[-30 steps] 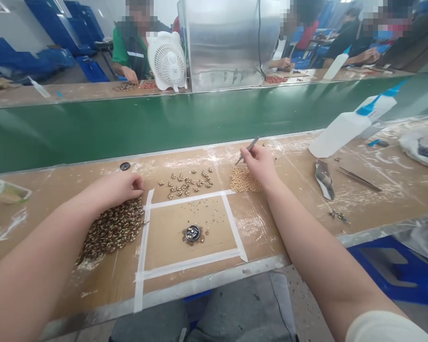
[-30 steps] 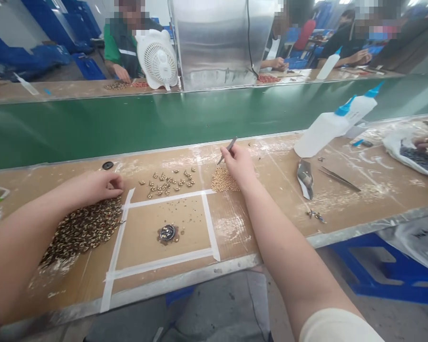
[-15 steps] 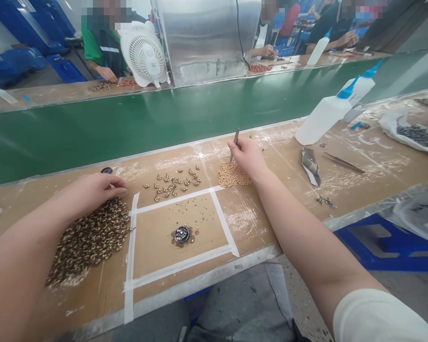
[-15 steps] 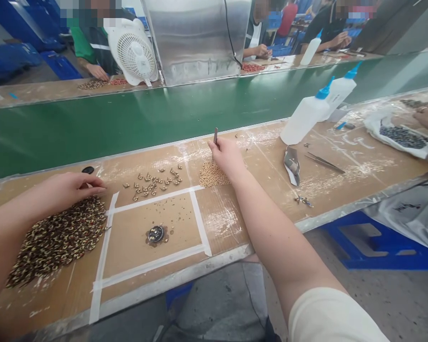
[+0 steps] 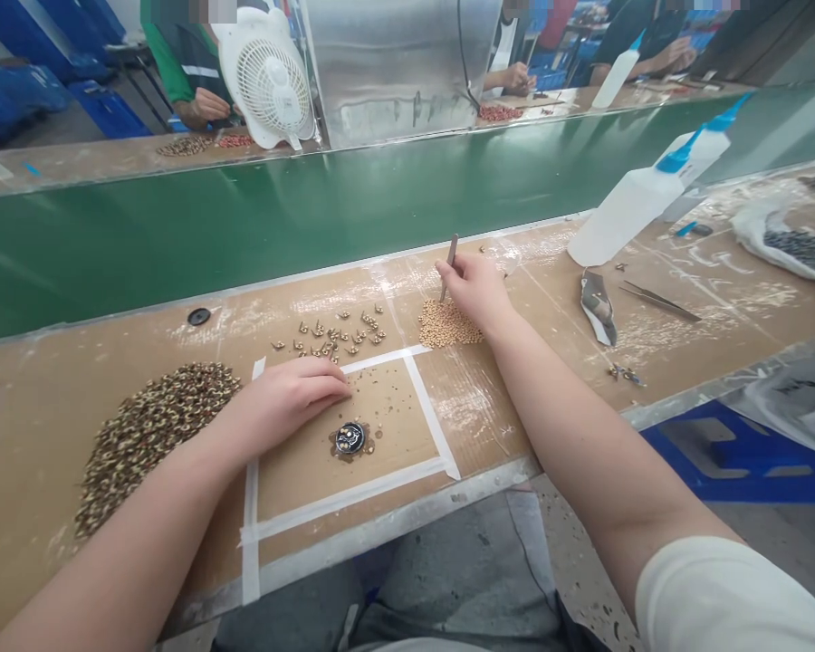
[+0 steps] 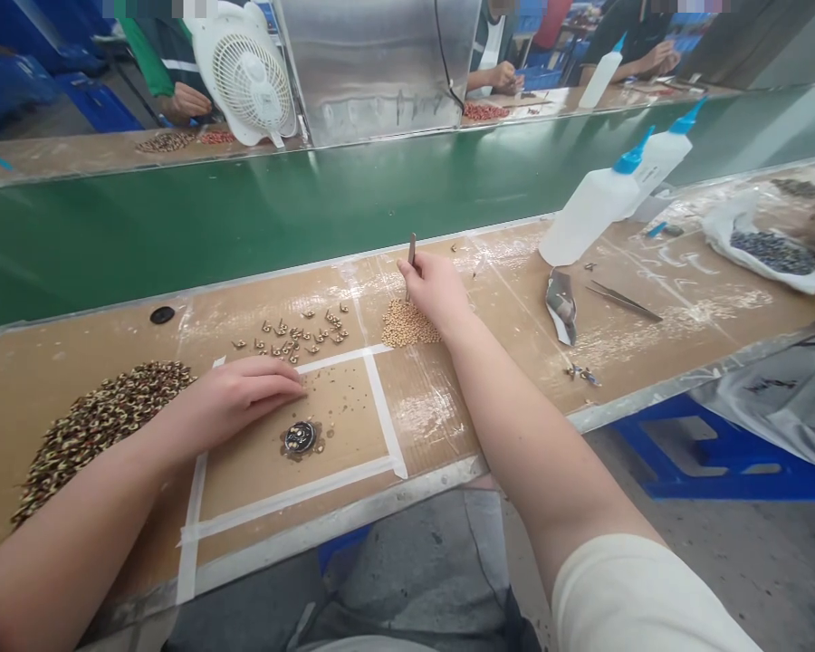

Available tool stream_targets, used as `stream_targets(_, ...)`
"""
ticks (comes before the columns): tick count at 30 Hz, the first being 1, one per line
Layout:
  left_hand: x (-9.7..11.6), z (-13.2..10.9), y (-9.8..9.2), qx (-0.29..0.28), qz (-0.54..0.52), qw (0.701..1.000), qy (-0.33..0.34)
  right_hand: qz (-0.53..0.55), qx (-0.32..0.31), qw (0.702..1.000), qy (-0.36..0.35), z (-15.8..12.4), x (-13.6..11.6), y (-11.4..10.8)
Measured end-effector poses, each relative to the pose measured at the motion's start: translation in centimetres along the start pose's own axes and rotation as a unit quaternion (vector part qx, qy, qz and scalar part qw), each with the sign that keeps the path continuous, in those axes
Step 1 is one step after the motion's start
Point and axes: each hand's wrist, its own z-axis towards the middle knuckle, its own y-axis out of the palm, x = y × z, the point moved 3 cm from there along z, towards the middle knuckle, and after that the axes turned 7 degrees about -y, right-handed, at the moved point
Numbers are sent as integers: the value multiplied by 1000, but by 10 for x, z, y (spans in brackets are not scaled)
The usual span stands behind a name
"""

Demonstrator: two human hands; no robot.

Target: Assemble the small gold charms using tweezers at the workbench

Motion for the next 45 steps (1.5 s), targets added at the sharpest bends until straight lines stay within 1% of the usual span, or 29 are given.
stream_targets(2, -1, -4, -4, 8, -12, 1000, -11, -5, 5, 1000, -1, 0, -1, 0)
stream_targets(4, -1, -7, -9, 30, -24, 998, -58, -6, 14, 1000, -7, 0, -3, -1)
stream_targets(6, -1, -9, -13, 52, -38, 986, -153, -7, 21, 1000, -13, -1, -4, -1)
stream_targets(7, -1, -9, -13, 52, -44, 975, -210, -8, 21, 1000, -14, -1, -5, 0)
stream_targets(9, 2, -9, -12, 32, -50, 949, -309, -11, 19, 1000, -12, -2, -6, 0)
stream_targets(10, 4, -7, -10, 18, -49, 939, -340, -13, 17, 1000, -10, -2, -6, 1)
stream_targets(12, 9, -3, -6, -2, -42, 930, -364, -13, 16, 1000, -8, -2, -6, 1)
stream_targets(15, 13, 4, 1, -6, -31, 935, -353, -7, 18, 1000, -17, -2, -5, 2)
stream_targets(18, 11, 8, 7, -1, -33, 946, -323, -5, 15, 1000, -27, 0, -1, 3)
stream_targets(22, 10, 12, 9, 10, -27, 956, -291, -9, 14, 1000, -23, 2, 4, 4)
stream_targets(24, 11, 16, 8, -3, -30, 958, -287, -10, 19, 1000, -22, 2, 5, 4)
stream_targets(27, 12, 22, 7, -30, -67, 953, -292, 1, 18, 1000, -14, 1, 5, 5)
stream_targets(29, 10, 26, 9, -24, -115, 944, -307, 22, 25, 999, -12, 0, 4, 6)
stream_targets(30, 8, 27, 11, -6, -151, 938, -313, 41, 33, 998, -15, -1, 3, 6)
stream_targets(32, 2, 28, 15, 50, -244, 917, -311, 106, 51, 993, -28, -2, 0, 6)
stream_targets(34, -5, 27, 20, 106, -345, 883, -301, 198, 53, 978, -40, -5, -5, 7)
stream_targets(36, -11, 26, 25, 134, -426, 846, -293, 284, 43, 957, -45, -10, -11, 10)
stream_targets(38, -13, 25, 28, 135, -468, 826, -282, 345, 44, 936, -48, -17, -20, 13)
stream_targets(42, -10, 25, 29, 134, -493, 824, -247, 439, 47, 896, -50, -30, -47, 21)
stream_targets(45, -8, 25, 32, 136, -521, 810, -232, 475, 9, 877, -69, -33, -77, 27)
